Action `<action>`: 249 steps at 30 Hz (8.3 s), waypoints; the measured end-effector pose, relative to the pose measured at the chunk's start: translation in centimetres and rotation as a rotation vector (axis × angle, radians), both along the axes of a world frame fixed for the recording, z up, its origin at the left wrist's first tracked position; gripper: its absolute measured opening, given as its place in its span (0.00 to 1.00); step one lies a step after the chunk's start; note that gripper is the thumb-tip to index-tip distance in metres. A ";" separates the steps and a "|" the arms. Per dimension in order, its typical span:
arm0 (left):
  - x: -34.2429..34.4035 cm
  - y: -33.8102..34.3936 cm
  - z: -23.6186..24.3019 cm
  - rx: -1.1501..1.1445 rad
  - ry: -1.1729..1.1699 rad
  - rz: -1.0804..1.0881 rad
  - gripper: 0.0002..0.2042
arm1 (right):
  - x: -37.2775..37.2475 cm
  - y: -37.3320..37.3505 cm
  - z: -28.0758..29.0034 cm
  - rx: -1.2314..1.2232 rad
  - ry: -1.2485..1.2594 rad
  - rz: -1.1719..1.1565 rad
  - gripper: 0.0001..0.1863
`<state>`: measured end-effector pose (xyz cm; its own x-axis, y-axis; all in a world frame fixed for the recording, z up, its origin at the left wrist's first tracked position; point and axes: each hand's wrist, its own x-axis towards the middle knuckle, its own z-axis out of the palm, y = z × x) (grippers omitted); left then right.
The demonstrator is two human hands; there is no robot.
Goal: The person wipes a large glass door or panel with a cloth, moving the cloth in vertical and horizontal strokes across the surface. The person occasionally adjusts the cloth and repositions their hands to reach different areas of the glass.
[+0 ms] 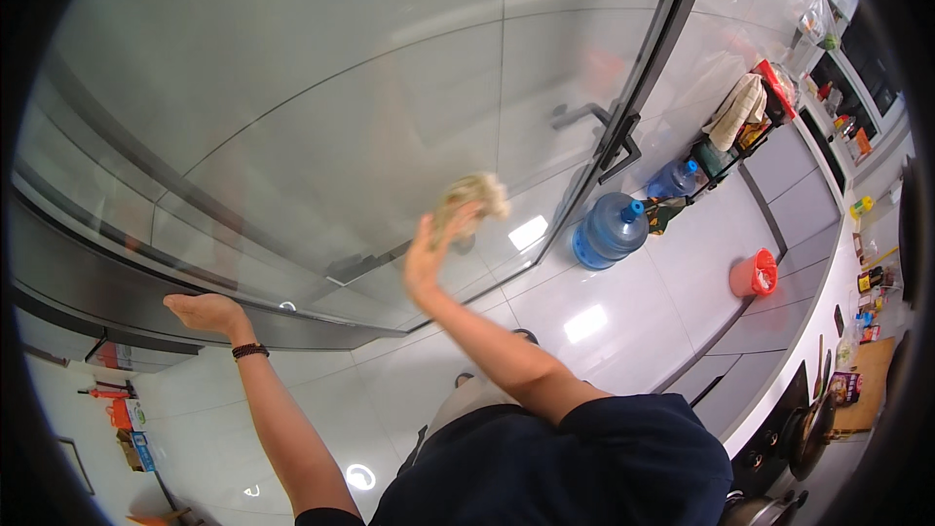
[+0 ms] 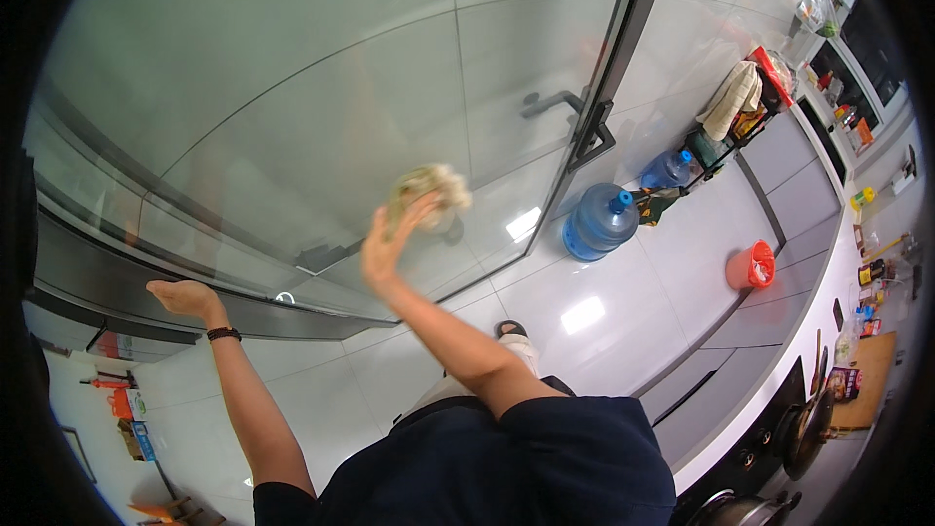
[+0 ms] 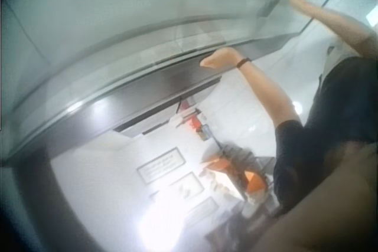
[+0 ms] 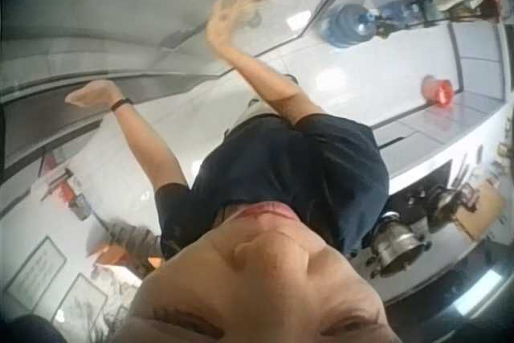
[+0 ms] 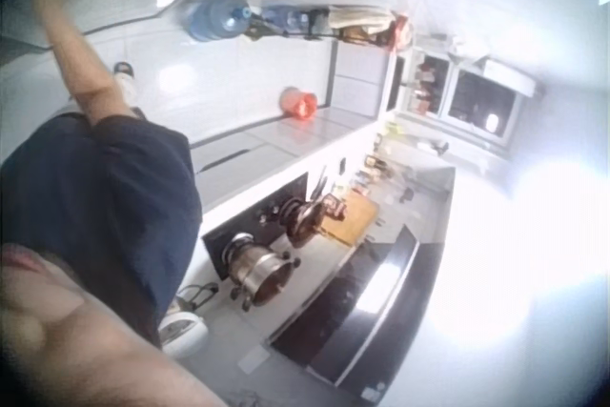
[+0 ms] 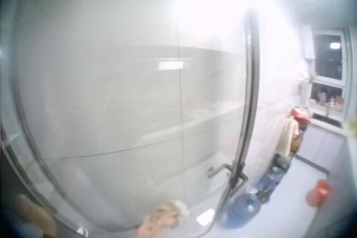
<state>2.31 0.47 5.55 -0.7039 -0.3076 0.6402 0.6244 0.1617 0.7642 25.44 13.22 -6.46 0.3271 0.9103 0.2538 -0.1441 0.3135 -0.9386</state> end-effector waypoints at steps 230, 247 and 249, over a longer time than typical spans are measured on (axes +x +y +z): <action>4.0 -7.4 -13.7 0.210 -0.756 -1.008 0.40 | -7.5 -6.0 11.1 1.334 -1.440 0.405 0.28; 3.4 -6.2 -14.7 0.352 -0.730 -0.979 0.39 | -12.2 -7.2 29.2 1.678 -1.026 -0.150 0.27; 3.2 -5.9 -15.2 0.342 -0.698 -0.958 0.40 | -13.5 -8.3 27.8 1.616 -0.985 -0.136 0.30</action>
